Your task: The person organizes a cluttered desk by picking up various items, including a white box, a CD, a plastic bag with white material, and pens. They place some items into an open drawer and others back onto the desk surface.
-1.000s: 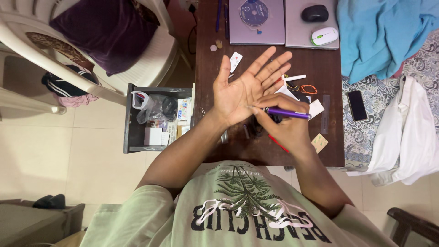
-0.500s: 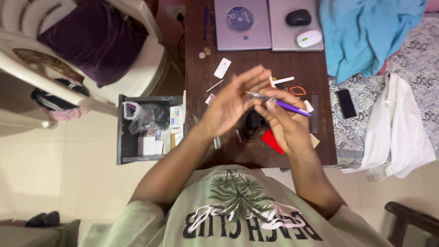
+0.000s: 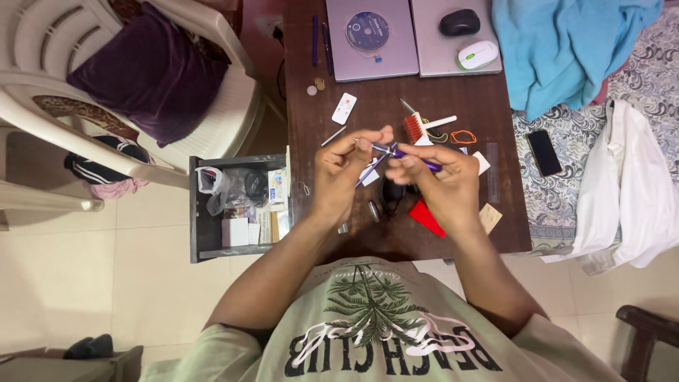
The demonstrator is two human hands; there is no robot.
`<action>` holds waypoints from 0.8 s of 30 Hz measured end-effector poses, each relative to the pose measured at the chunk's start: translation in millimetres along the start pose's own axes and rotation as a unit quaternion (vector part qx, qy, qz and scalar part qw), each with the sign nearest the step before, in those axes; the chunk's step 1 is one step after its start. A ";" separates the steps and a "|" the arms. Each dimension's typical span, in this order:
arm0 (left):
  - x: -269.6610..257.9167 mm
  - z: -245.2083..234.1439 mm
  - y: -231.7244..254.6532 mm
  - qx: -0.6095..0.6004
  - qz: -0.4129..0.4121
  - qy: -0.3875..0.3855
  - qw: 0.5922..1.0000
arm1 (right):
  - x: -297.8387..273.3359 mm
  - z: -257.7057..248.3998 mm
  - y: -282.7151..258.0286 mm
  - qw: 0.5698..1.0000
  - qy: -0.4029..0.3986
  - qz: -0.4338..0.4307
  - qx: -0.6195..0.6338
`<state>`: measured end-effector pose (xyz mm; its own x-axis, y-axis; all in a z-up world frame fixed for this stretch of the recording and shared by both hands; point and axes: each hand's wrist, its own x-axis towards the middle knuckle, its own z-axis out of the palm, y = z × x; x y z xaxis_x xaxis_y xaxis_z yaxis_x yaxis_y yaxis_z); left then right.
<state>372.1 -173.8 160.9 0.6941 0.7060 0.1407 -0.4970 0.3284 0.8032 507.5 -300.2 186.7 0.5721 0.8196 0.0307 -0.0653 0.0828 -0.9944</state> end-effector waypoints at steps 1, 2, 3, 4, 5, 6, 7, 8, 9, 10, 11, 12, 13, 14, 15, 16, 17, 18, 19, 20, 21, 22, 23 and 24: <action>1.0 1.0 -2.3 -0.016 0.004 0.016 1.000 | -1.5 7.0 -4.0 0.999 0.009 -0.044 -0.021; 1.7 1.4 -4.2 -0.011 -0.008 0.041 0.999 | -1.9 11.6 -8.7 0.995 0.018 -0.088 -0.041; 1.8 1.7 -6.1 -0.007 -0.021 0.065 0.998 | -1.6 14.2 -13.6 0.990 0.015 -0.118 -0.070; 1.6 1.8 -8.1 -0.003 -0.033 0.090 0.995 | -1.6 16.2 -17.9 0.984 0.012 -0.147 -0.100; 2.3 1.2 -10.1 0.001 -0.032 0.098 0.995 | -1.8 17.7 -21.3 0.976 0.009 -0.175 -0.130; 3.1 0.7 -11.9 0.005 -0.032 0.107 0.994 | -2.4 17.7 -24.3 0.965 0.012 -0.196 -0.171; 3.9 0.2 -13.0 0.009 -0.031 0.116 0.993 | -3.4 16.9 -26.3 0.953 0.016 -0.217 -0.212; 3.9 0.5 -13.4 -0.003 -0.037 0.118 0.992 | -4.9 16.3 -26.3 0.938 0.019 -0.237 -0.252; 4.6 1.7 -12.3 -0.015 -0.043 0.119 0.992 | -4.8 17.0 -23.9 0.949 0.012 -0.227 -0.219; 5.3 3.8 -9.3 -0.027 -0.050 0.120 0.991 | -3.9 17.8 -20.1 0.958 0.006 -0.217 -0.185; 4.3 6.2 -4.1 -0.048 -0.036 0.088 0.994 | -3.5 17.6 -16.4 0.967 0.000 -0.207 -0.151; 3.4 8.4 2.6 -0.070 -0.022 0.054 0.996 | -3.4 16.1 -13.6 0.977 0.005 -0.178 -0.119; 3.4 10.0 9.3 -0.092 -0.009 0.019 0.996 | -4.0 14.3 -11.2 0.985 0.010 -0.148 -0.086; 3.2 9.9 14.9 -0.088 -0.016 -0.002 0.996 | -5.7 12.2 -9.3 0.992 0.017 -0.117 -0.052; 2.8 8.0 18.9 -0.084 -0.023 -0.024 0.996 | -4.2 8.9 -8.3 0.995 0.016 -0.094 -0.041; 0.4 5.8 20.0 -0.081 -0.034 -0.044 0.995 | -2.2 5.2 -7.5 0.997 0.016 -0.067 -0.029; 1.1 3.2 18.1 -0.055 -0.039 -0.028 0.997 | -0.6 2.6 -6.2 0.999 0.015 -0.041 -0.017; 2.2 0.8 14.4 -0.029 -0.046 -0.011 0.998 | -1.3 1.4 -4.4 0.999 0.008 -0.049 -0.014; 1.9 -1.4 11.2 -0.003 -0.053 0.006 0.999 | -2.1 1.3 -2.6 0.998 0.000 -0.057 -0.012; 3.6 -2.6 9.5 -0.007 -0.058 0.022 0.998 | -1.9 1.3 -1.9 0.998 -0.009 -0.068 -0.010; 5.2 -2.4 9.6 -0.011 -0.063 0.037 0.997 | -3.9 2.0 -1.6 0.996 -0.015 -0.081 -0.018; 6.2 -1.4 11.8 -0.013 -0.066 0.053 0.996 | -4.9 3.3 -1.3 0.995 -0.022 -0.094 -0.025; 5.1 -0.3 16.1 -0.028 -0.046 0.011 0.998 | -5.7 4.2 -1.4 0.993 -0.029 -0.108 -0.032; 2.6 -0.4 22.2 -0.043 -0.027 -0.030 0.998 | -6.0 5.0 -1.3 0.995 -0.026 -0.094 -0.027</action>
<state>362.7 -164.5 178.8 0.7494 0.6482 0.1349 -0.4991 0.4191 0.7584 500.1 -302.4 188.4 0.5273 0.8208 0.2195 0.0839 0.2067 -0.9748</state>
